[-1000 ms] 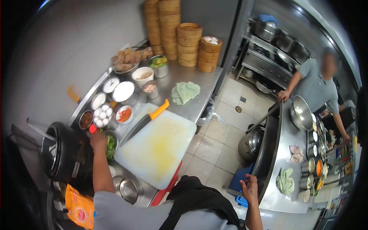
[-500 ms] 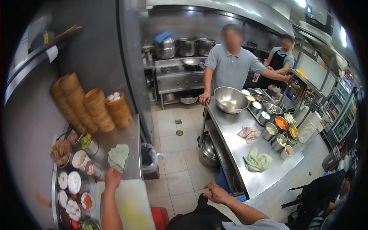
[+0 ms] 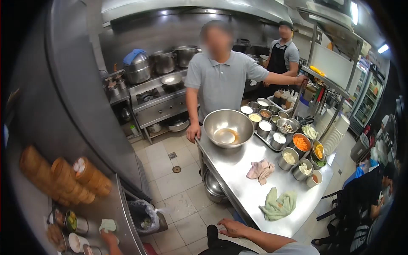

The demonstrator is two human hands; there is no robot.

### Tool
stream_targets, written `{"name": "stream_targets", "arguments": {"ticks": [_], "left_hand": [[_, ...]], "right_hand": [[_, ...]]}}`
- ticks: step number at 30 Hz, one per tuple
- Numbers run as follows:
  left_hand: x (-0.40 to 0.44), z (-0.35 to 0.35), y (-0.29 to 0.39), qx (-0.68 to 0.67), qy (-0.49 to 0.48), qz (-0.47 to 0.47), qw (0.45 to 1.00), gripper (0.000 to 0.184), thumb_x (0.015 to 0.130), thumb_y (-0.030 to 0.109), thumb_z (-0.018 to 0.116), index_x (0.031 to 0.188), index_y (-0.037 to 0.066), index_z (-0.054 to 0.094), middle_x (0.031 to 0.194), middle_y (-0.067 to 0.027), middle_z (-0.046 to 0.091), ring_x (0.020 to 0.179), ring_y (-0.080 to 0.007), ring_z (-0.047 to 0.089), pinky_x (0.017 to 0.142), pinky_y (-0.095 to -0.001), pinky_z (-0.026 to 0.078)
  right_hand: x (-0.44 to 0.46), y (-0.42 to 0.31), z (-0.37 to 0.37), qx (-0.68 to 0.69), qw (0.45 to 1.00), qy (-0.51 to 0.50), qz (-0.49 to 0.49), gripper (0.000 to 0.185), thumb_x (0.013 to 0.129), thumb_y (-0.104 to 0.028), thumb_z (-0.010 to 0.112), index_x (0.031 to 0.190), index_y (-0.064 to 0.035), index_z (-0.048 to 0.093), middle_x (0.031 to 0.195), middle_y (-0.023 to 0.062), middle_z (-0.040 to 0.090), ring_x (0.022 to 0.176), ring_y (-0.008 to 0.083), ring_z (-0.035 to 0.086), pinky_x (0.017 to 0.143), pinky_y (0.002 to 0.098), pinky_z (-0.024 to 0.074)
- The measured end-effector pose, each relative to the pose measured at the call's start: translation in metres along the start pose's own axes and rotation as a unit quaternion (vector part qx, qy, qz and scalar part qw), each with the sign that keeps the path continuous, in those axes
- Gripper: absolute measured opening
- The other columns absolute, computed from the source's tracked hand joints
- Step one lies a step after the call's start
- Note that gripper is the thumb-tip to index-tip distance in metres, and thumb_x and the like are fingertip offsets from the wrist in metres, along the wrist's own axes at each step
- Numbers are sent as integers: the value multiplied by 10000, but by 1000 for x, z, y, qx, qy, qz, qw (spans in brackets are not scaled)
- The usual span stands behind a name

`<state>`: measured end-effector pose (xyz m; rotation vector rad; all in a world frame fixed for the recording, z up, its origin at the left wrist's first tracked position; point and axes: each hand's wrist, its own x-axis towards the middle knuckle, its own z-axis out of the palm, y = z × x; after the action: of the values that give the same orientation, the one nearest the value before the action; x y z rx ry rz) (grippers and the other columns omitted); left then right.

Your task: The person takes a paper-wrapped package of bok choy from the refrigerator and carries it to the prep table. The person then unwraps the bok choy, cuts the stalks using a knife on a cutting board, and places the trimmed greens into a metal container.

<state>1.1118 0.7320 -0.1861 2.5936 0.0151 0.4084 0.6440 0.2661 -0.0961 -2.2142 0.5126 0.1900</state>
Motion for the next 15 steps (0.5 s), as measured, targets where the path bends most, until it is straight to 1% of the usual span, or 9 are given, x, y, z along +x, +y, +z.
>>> {"name": "stream_targets", "arguments": {"ticks": [3, 4, 5, 6, 7, 9, 11, 13, 15], "left_hand": [[42, 9, -13, -91, 31, -80, 992, 378, 864, 62, 604, 1222, -40, 539, 1183, -230, 600, 1136, -384, 552, 1005, -432, 410], [68, 22, -34, -167, 57, -90, 980, 422, 919, 192, 600, 1268, -32, 519, 1284, -216, 556, 1190, -365, 524, 1035, -442, 393], [80, 19, -35, 25, 96, -150, 984, 520, 948, 345, 574, 1307, -24, 500, 1332, -224, 519, 1217, -358, 502, 1060, -448, 375], [89, 14, -37, -80, 105, -168, 977, 619, 952, 408, 554, 1355, -46, 439, 1355, -234, 502, 1233, -370, 490, 1063, -421, 382], [99, 9, -46, -103, 109, -132, 980, 600, 949, 397, 561, 1342, -44, 454, 1359, -238, 497, 1243, -375, 484, 1064, -424, 379], [120, -5, -28, -4, 199, -96, 975, 574, 931, 395, 587, 1298, -37, 498, 1310, -246, 531, 1221, -389, 501, 1048, -432, 385], [122, -40, 33, -20, 232, -158, 960, 518, 910, 377, 606, 1219, -37, 572, 1259, -250, 572, 1185, -386, 530, 1055, -425, 377], [127, -59, 70, -96, 240, -178, 950, 502, 907, 368, 610, 1214, -28, 572, 1247, -237, 577, 1171, -375, 537, 1033, -412, 387], [138, -52, 82, -123, 253, -203, 938, 488, 916, 370, 598, 1208, -20, 577, 1221, -221, 588, 1151, -370, 545, 1015, -397, 396]], "right_hand": [[45, 18, -33, -25, 996, 67, -60, 402, 881, -297, 657, 1181, -46, 566, 1138, 204, 560, 1094, 366, 556, 947, 426, 457], [58, 14, -46, -47, 995, 72, -57, 404, 883, -327, 656, 1175, -62, 571, 1141, 197, 551, 1091, 345, 564, 933, 422, 466], [76, 32, -49, -55, 991, 85, -86, 406, 851, -280, 694, 1176, -68, 574, 1112, 188, 557, 1032, 331, 582, 912, 406, 478], [88, 34, -55, -60, 990, 112, -68, 410, 825, -233, 719, 1171, -68, 577, 1093, 178, 564, 1001, 329, 584, 897, 390, 484], [102, 43, -60, -87, 979, 148, -110, 401, 810, -189, 735, 1158, -66, 578, 1081, 166, 570, 947, 324, 598, 855, 382, 496], [113, 17, -85, -3, 976, 175, -133, 391, 791, -68, 743, 1139, -40, 566, 1040, 138, 567, 894, 271, 590, 812, 354, 489], [120, 4, -90, 52, 983, 161, -72, 371, 793, -15, 724, 1126, -32, 562, 959, 99, 561, 841, 215, 567, 774, 323, 481], [133, 5, -87, -15, 988, 139, -63, 368, 799, 4, 712, 1129, -33, 552, 942, 91, 556, 829, 198, 557, 765, 311, 479], [138, 11, -79, 11, 992, 109, -58, 385, 790, -23, 724, 1134, -32, 552, 1000, 123, 560, 879, 255, 566, 802, 343, 476]]}}
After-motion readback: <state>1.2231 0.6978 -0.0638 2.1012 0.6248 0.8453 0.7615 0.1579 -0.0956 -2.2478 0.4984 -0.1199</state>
